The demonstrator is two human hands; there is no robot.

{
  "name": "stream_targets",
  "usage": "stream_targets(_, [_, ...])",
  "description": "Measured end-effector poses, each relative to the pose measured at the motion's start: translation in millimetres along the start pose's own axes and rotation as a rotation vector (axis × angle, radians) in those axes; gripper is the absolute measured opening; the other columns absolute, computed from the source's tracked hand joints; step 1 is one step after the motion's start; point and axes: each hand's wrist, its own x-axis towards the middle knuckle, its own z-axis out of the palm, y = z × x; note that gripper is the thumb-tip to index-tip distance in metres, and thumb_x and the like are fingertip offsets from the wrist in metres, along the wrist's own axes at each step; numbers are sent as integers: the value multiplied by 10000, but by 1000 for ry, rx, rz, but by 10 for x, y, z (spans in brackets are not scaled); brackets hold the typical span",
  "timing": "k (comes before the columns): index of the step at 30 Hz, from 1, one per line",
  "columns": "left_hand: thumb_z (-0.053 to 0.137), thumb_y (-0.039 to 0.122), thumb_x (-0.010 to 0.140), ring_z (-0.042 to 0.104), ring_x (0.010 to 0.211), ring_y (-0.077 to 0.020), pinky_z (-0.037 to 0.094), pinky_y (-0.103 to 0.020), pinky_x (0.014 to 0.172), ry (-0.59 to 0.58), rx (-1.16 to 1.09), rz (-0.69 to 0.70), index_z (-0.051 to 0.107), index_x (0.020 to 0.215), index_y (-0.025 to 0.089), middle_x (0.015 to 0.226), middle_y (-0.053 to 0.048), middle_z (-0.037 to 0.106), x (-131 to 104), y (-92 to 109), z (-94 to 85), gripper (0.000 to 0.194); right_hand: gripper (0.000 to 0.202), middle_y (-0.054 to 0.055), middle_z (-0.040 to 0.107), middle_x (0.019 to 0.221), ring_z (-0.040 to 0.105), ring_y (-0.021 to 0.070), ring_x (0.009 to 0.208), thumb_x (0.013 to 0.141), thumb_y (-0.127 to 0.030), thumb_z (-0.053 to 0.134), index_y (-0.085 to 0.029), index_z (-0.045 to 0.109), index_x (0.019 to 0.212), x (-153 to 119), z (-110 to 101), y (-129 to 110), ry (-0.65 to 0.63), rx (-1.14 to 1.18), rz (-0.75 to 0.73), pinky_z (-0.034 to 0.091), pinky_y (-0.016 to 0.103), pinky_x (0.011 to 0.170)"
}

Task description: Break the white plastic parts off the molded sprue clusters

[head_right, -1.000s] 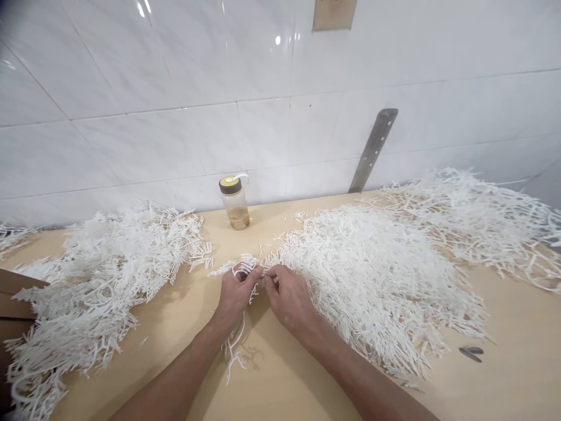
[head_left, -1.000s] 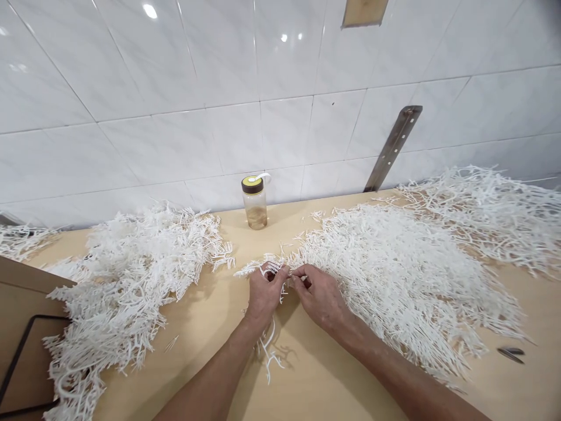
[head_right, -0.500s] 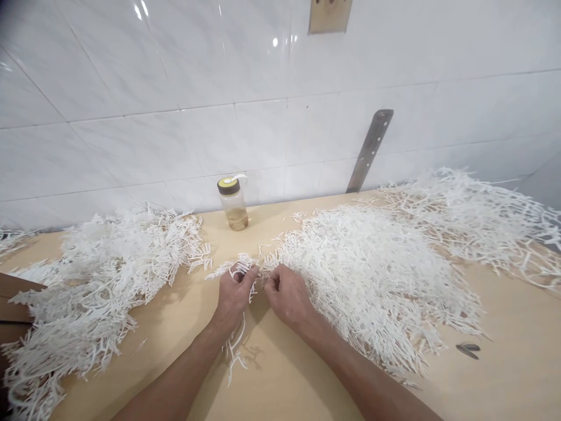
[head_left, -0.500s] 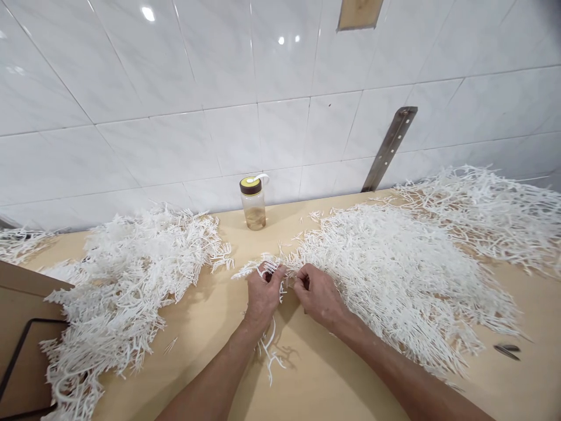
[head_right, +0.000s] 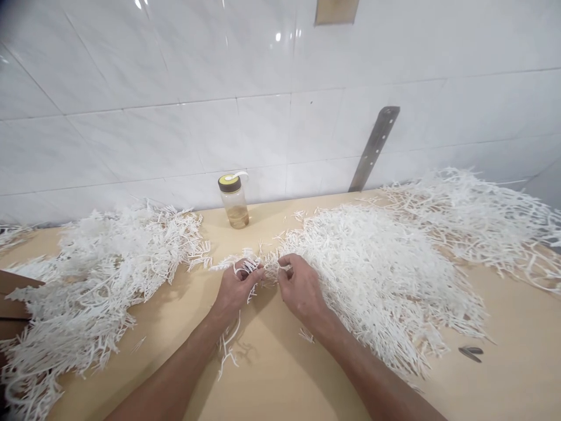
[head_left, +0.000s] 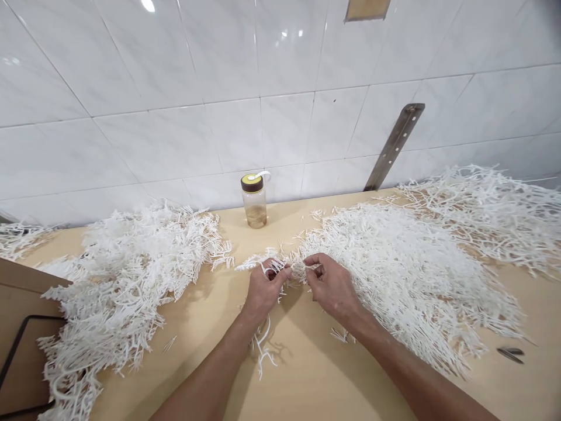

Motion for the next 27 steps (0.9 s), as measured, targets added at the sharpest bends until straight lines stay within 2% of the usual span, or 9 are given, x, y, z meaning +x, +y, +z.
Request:
stream_targets(6, [727, 345, 735, 526, 581, -121, 405, -230, 567, -99, -18, -4, 613, 749, 160, 631, 11, 596, -9, -28, 25, 218, 340, -12, 635, 679, 544, 105, 371, 893, -466, 497, -184, 642, 1017, -29, -55, -129, -135, 156, 34, 479, 259, 436])
stream_targets(11, [766, 371, 704, 530, 570, -116, 397, -215, 536, -131, -40, -56, 589, 779, 166, 630, 11, 600, -15, -65, 40, 281, 257, -2, 662, 708, 524, 93, 366, 848, -403, 547, -178, 643, 928, -24, -52, -147, -212, 162, 81, 459, 242, 396])
stream_targets(16, [813, 402, 653, 529, 541, -106, 405, -207, 507, -117, -67, -115, 603, 867, 171, 644, 16, 610, -20, -28, 27, 378, 185, -40, 588, 591, 504, 86, 355, 825, -355, 554, -189, 623, 779, -19, -68, -150, -201, 183, 117, 425, 217, 379])
stream_targets(21, [850, 426, 603, 515, 523, -96, 393, -192, 461, -58, -140, -157, 607, 945, 176, 641, 34, 584, -1, 14, -7, 489, 172, -65, 542, 548, 515, 91, 342, 821, -355, 565, -195, 596, 766, -4, -87, -141, -189, 184, 132, 410, 212, 375])
stream_targets(27, [840, 418, 622, 487, 473, -80, 334, -178, 412, -27, -182, -183, 598, 964, 172, 647, 25, 602, 30, -8, -43, 486, 176, -57, 542, 582, 531, 95, 372, 830, -367, 569, -195, 581, 794, 11, -61, -57, -146, 242, 121, 436, 226, 403])
